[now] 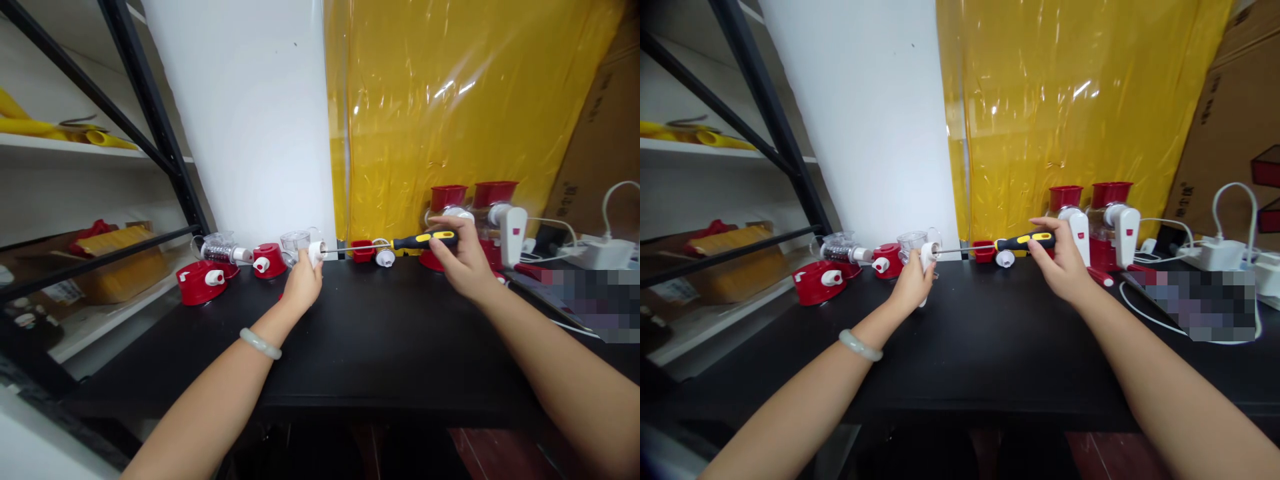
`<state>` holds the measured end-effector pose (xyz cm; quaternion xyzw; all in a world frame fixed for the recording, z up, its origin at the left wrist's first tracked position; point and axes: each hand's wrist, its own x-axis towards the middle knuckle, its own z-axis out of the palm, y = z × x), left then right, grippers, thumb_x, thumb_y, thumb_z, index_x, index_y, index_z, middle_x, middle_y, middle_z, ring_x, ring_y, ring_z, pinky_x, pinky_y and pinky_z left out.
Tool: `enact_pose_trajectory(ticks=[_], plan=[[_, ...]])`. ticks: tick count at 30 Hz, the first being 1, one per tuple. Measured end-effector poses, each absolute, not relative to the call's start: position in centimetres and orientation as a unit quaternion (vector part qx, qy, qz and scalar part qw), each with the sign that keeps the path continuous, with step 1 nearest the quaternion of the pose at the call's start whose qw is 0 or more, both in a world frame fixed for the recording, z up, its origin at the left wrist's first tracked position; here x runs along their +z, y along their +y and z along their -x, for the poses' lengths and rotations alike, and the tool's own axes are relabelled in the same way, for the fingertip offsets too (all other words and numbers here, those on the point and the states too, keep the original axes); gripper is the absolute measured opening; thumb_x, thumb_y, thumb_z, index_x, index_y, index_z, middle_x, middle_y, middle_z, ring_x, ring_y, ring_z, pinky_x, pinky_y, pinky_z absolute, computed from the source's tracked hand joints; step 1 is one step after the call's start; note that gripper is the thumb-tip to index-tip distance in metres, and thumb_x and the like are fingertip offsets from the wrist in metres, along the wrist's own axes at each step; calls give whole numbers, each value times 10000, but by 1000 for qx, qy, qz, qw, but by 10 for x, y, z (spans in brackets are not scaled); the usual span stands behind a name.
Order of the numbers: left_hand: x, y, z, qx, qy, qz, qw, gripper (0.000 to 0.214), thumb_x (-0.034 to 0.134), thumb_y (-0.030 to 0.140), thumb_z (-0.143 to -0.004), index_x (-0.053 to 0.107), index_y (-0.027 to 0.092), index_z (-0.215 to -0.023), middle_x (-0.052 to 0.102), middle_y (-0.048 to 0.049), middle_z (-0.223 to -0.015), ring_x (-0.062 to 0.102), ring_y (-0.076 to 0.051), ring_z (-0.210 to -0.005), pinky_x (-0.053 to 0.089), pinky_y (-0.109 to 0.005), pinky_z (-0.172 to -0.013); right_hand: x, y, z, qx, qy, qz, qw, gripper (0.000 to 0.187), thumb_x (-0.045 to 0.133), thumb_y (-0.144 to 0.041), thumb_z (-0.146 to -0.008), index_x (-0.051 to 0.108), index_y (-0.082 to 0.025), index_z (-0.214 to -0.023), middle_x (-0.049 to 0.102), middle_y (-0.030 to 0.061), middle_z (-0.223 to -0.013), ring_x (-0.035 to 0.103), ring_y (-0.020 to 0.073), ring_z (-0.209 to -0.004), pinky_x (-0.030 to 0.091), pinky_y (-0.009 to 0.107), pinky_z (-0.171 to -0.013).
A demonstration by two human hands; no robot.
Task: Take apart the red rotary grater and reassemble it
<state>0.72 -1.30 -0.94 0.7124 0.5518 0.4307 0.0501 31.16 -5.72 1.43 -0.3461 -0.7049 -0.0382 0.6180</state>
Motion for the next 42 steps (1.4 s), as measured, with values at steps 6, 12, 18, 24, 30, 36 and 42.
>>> enact_pose_trajectory(ticks=[6, 12, 18, 24, 30, 36, 42], plan=[[-10, -12, -7, 409, 561, -719, 25, 314, 471, 257, -909, 415, 120, -1186, 674, -146, -929, 682, -228, -780, 504, -345, -758, 14, -60, -314, 27, -708, 386, 591, 342, 471, -535, -901, 549, -243, -1060, 629, 45, -758, 644, 220, -671, 533, 376, -628], [-10, -12, -7, 399, 570, -718, 22, 319, 477, 259, -911, 417, 120, -1191, 678, -152, -941, 685, -234, -805, 503, -342, -768, 13, -56, -313, -7, -702, 363, 613, 371, 593, -498, -840, 508, -256, -1107, 632, 69, -923, 661, 250, -828, 547, 420, -729], [-9, -13, -7, 401, 566, -720, 25, 316, 469, 251, -912, 416, 114, -1191, 673, -168, -963, 687, -239, -789, 501, -354, -770, 10, -52, -316, 85, -702, 381, 595, 304, 465, -522, -902, 501, -264, -1058, 610, 21, -683, 599, 199, -528, 507, 365, -514], [-8, -14, -7, 388, 574, -721, 15, 321, 471, 247, -910, 416, 109, -1195, 672, -164, -954, 684, -236, -801, 498, -345, -773, 12, -53, -313, 47, -694, 365, 619, 310, 599, -486, -839, 484, -266, -1025, 637, 42, -825, 653, 229, -729, 536, 385, -646], [-9, -13, -7, 387, 574, -722, 19, 329, 471, 259, -912, 415, 115, -1203, 677, -163, -951, 686, -243, -806, 499, -359, -782, 11, -52, -315, 114, -693, 385, 599, 296, 474, -548, -891, 489, -262, -968, 603, 1, -623, 586, 191, -485, 497, 352, -501], [-9, -12, -6, 389, 576, -719, 17, 334, 480, 250, -904, 418, 121, -1206, 684, -147, -920, 688, -238, -795, 498, -350, -781, 12, -51, -316, 70, -699, 380, 601, 270, 550, -505, -864, 491, -265, -973, 631, 17, -734, 643, 207, -633, 524, 360, -601], [-8, -12, -6, 386, 578, -718, 11, 334, 473, 254, -906, 422, 117, -1206, 688, -153, -917, 688, -240, -792, 503, -350, -770, 9, -47, -318, 130, -694, 385, 594, 262, 460, -515, -905, 474, -272, -1001, 608, -5, -645, 597, 191, -493, 485, 343, -476]])
